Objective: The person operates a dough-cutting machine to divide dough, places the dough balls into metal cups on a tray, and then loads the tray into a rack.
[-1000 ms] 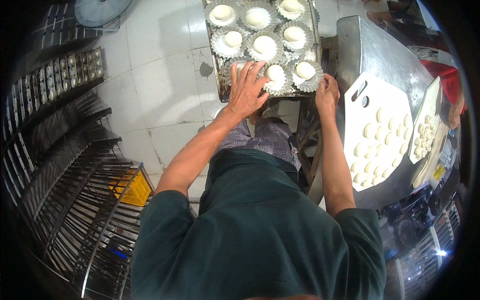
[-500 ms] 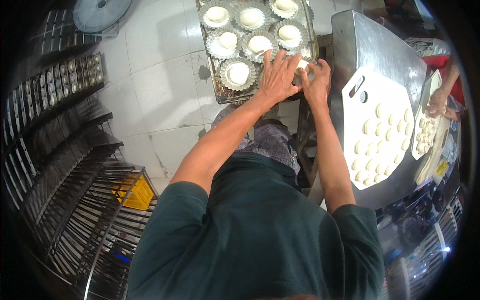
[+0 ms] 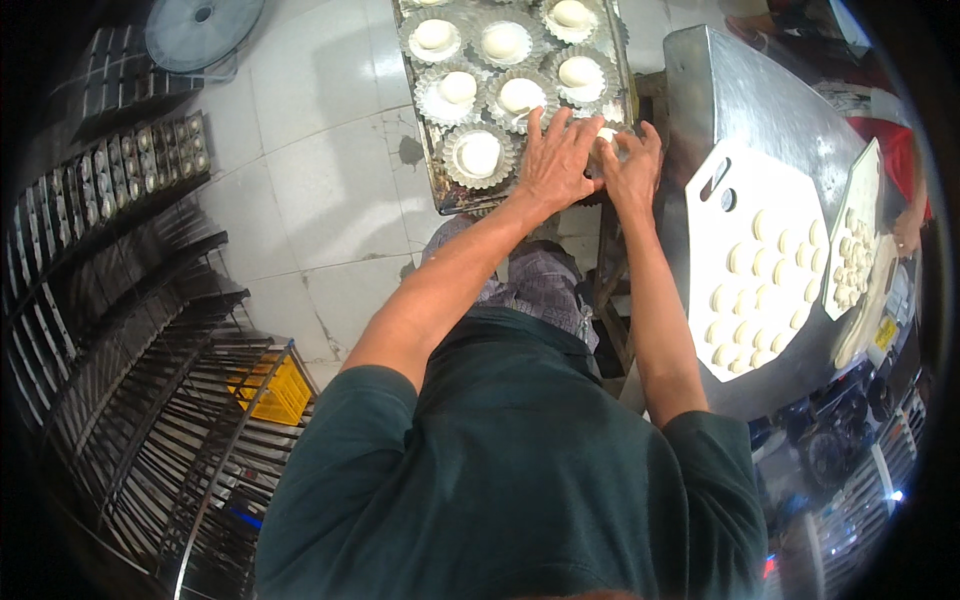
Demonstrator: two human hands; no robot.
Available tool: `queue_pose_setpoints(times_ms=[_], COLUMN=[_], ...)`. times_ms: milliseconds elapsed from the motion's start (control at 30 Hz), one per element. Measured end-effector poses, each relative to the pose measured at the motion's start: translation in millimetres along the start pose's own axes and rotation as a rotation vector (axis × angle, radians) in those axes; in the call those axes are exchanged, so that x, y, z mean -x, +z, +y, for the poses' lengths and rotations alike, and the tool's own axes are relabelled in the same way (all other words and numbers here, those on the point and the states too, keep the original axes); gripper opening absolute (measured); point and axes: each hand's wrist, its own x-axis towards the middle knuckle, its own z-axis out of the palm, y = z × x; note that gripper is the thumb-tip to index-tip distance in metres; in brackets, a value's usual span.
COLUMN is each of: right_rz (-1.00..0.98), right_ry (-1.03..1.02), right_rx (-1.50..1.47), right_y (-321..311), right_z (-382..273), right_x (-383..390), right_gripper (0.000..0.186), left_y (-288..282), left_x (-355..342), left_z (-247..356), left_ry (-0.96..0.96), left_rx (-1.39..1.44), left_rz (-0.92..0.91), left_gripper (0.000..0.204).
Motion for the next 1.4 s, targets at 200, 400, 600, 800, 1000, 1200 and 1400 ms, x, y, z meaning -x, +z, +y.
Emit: queue_pose_setpoints(times_ms=[200, 400, 600, 800, 1000, 1200, 1400], right_rz=[-0.019, 0.079, 0.089, 0.096, 0.051, 0.108, 0.027], right_ry=[0.079, -0.039, -0.288, -0.375, -0.295, -0.288, -0.059], right_rx=[-0.039, -0.109, 0.045, 0.208, 0.224, 0.088, -0.094], right_y=[-4, -4, 10, 34, 27, 27, -7], right_z=[8, 8, -24, -41, -34, -32, -23], right_x=[6, 6, -52, -95, -93, -84, -56], right_gripper=[0.037, 0.038, 0.038, 0.035, 0.033, 0.034, 0.050], left_y=[-1, -29, -42, -31, -29, -31, -72], left_x=[2, 7, -28, -65, -70, -71, -31], left_z=[0, -8, -38, -54, -55, -56, -58], left_ry=[-0.036, -0.053, -0.069, -0.023, -0.077, -0.055, -0.170], left_rx=[0.002, 0.060, -0.088, -0.221, -0.184, -0.163, 0.047], left_rz=[-0.051, 0.136, 0.171, 0.044, 0.013, 0.026, 0.288], left_gripper=[0.094, 0.089, 0.086, 0.088, 0.090, 0.089, 0.076])
